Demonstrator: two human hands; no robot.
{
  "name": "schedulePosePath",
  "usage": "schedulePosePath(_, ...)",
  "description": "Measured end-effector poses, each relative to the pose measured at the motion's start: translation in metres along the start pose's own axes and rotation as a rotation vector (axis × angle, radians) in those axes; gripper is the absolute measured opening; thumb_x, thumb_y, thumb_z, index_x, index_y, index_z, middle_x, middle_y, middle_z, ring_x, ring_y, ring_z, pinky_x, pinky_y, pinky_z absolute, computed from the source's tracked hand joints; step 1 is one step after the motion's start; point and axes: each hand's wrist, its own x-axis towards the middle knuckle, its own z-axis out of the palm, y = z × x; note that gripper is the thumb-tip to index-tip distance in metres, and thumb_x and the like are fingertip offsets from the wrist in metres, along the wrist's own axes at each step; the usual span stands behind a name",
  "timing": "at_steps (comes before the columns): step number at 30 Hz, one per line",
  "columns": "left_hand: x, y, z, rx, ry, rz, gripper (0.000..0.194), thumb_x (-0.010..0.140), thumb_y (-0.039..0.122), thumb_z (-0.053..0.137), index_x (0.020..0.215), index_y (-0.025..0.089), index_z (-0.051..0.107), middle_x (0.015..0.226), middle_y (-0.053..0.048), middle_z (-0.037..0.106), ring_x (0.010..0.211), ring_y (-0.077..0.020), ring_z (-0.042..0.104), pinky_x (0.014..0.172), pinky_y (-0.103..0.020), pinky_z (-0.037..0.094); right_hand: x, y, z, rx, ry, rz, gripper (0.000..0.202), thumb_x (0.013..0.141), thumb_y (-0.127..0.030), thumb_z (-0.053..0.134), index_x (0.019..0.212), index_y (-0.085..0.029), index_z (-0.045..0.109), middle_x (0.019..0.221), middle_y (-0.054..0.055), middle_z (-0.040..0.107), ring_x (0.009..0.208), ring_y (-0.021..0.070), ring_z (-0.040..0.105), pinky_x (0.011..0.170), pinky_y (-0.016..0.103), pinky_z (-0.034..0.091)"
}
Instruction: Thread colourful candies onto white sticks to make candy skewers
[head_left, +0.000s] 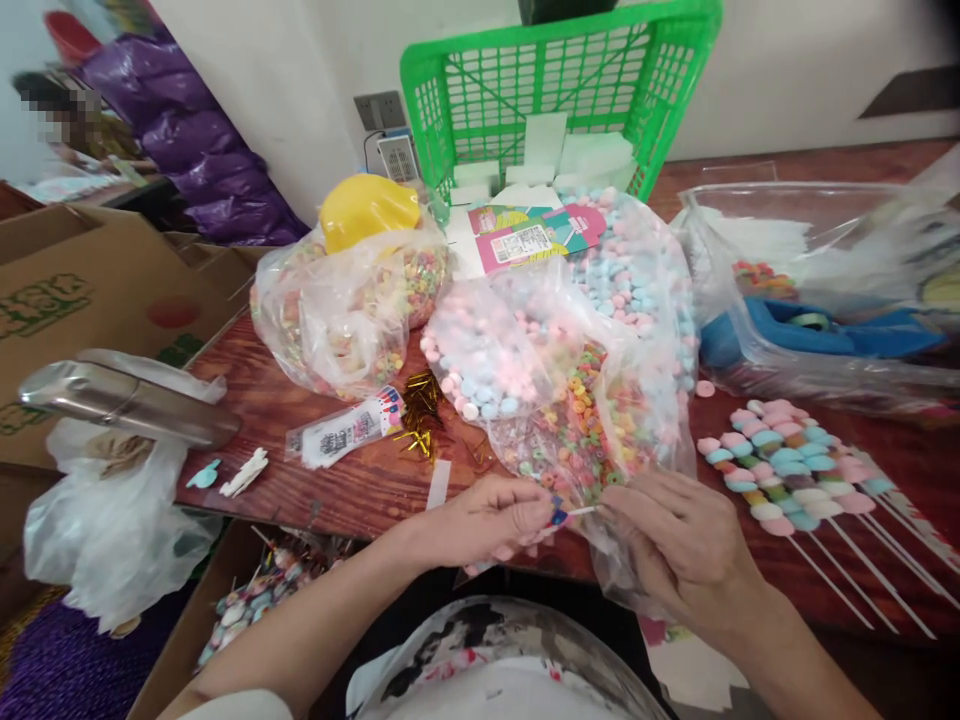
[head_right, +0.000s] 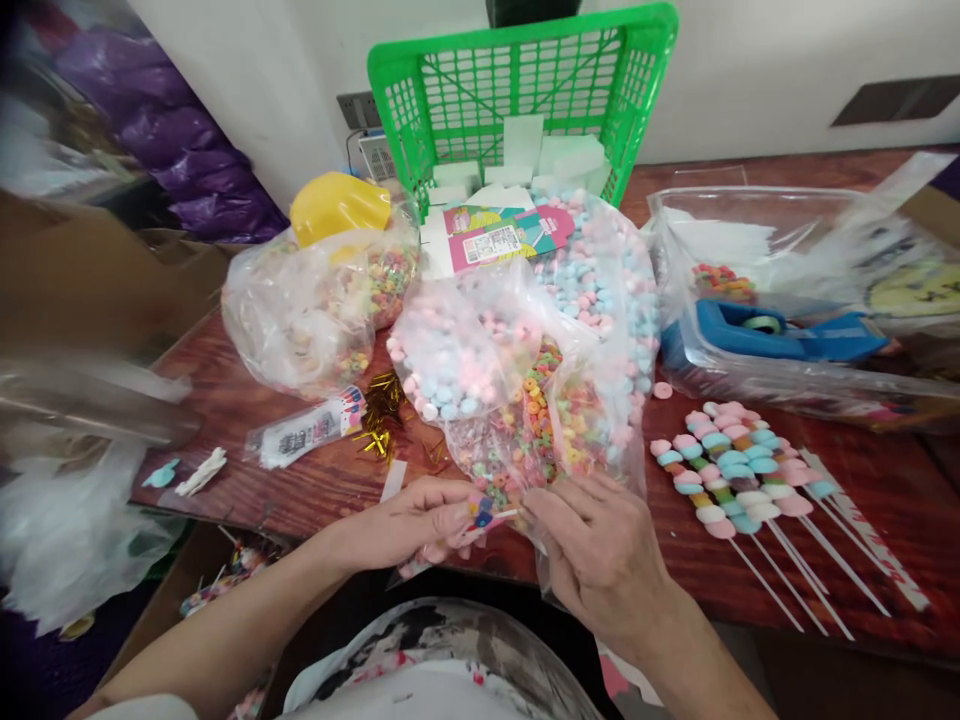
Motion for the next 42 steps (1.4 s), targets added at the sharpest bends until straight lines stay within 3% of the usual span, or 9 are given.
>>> schedulePosePath(6, -0.002, -0.012, -0.005, -0.514, 0.073, -0.017, 0.062, 0.071, 0.062, 0.068, 0.103, 0.009, 0.066, 0.07, -0.006, 0.066, 0.04, -0.0061, 0.047, 0.033, -0.016, 0.027, 0.014, -0.005, 0.006, -0.018, 0.047, -0.047, 0.021, 0.086, -0.004, 0.05, 0.1, -0.015, 0.061, 0.077, 0.005, 0.067, 0.069, 0.0176, 0.058, 0.065, 0.031, 0.043)
schedulePosePath(14, -0.019, -0.03, 0.004, -0.362, 0.328, -0.076, 0.042, 0.072, 0.057, 0.07, 0.079, 0.016, 0.059, 0.038, 0.008, 0.043, 0.025, -0.0061, 0.031, 0.022, -0.015, 0.019, 0.034, -0.029, 0.043, 0.0, -0.104, -0.042, 0.023, 0.087, -0.004, 0.043, 0.083, -0.017, 0.061, 0.067, 0.004, 0.057, 0.065, 0.0189, 0.051, 0.063, 0.033, 0.042)
schedulePosePath(16, -0.022, -0.034, 0.003, -0.302, 0.43, 0.012, 0.04, 0.078, 0.056, 0.064, 0.078, 0.016, 0.059, 0.039, 0.009, 0.039, 0.027, -0.0047, 0.029, 0.025, -0.014, 0.019, 0.037, -0.033, 0.049, 0.059, -0.073, 0.022, 0.022, 0.09, -0.007, 0.044, 0.098, -0.018, 0.062, 0.079, 0.005, 0.064, 0.073, 0.0192, 0.057, 0.069, 0.033, 0.045)
schedulePosePath(19, -0.024, -0.035, -0.004, -0.101, 0.652, 0.29, 0.033, 0.086, 0.047, 0.059, 0.079, 0.015, 0.065, 0.049, 0.005, 0.044, 0.037, -0.0035, 0.033, 0.034, -0.014, 0.025, 0.04, -0.046, 0.056, 0.289, 0.065, 0.332, 0.04, 0.093, -0.018, 0.05, 0.133, -0.022, 0.045, 0.109, 0.008, 0.065, 0.082, 0.0164, 0.061, 0.076, 0.031, 0.051)
schedulePosePath(22, -0.021, -0.029, -0.008, 0.104, 0.808, 0.555, 0.02, 0.087, 0.034, 0.061, 0.083, 0.018, 0.072, 0.064, 0.001, 0.053, 0.053, -0.0073, 0.047, 0.048, -0.017, 0.039, 0.043, -0.064, 0.069, 0.467, 0.172, 0.481, 0.033, 0.088, -0.026, 0.059, 0.121, -0.022, 0.055, 0.094, 0.004, 0.064, 0.07, 0.0139, 0.057, 0.063, 0.026, 0.051)
schedulePosePath(24, -0.019, -0.024, -0.005, 0.145, 0.788, 0.6, 0.015, 0.086, 0.03, 0.062, 0.083, 0.02, 0.073, 0.071, -0.001, 0.056, 0.063, -0.0102, 0.053, 0.056, -0.02, 0.044, 0.045, -0.071, 0.077, 0.498, 0.236, 0.43, 0.013, 0.089, -0.022, 0.056, 0.099, -0.021, 0.065, 0.081, 0.002, 0.062, 0.071, 0.0145, 0.058, 0.065, 0.027, 0.05)
schedulePosePath(26, -0.018, -0.023, 0.001, 0.09, 0.72, 0.542, 0.015, 0.087, 0.032, 0.062, 0.088, 0.021, 0.072, 0.079, -0.002, 0.057, 0.065, -0.0107, 0.054, 0.058, -0.021, 0.046, 0.046, -0.072, 0.081, 0.511, 0.334, 0.421, 0.017, 0.091, -0.016, 0.051, 0.086, -0.021, 0.066, 0.075, 0.001, 0.062, 0.072, 0.0148, 0.059, 0.067, 0.027, 0.049)
schedulePosePath(32, -0.015, -0.039, 0.012, -0.343, 0.353, 0.277, 0.035, 0.09, 0.049, 0.052, 0.079, 0.017, 0.057, 0.061, 0.002, 0.052, 0.051, -0.0108, 0.054, 0.05, -0.025, 0.051, 0.041, -0.062, 0.081, 0.4, 0.348, 0.318, 0.023, 0.09, -0.009, 0.049, 0.091, -0.022, 0.069, 0.078, 0.003, 0.062, 0.069, 0.0149, 0.06, 0.065, 0.029, 0.05)
schedulePosePath(42, -0.008, -0.032, 0.015, -0.625, 0.21, 0.22, 0.045, 0.073, 0.054, 0.072, 0.069, 0.012, 0.054, 0.058, 0.002, 0.055, 0.048, -0.0085, 0.054, 0.051, -0.022, 0.047, 0.035, -0.052, 0.092, 0.399, 0.511, 0.391, 0.021, 0.083, -0.008, 0.061, 0.09, -0.023, 0.073, 0.083, 0.002, 0.058, 0.077, 0.015, 0.058, 0.063, 0.027, 0.048)
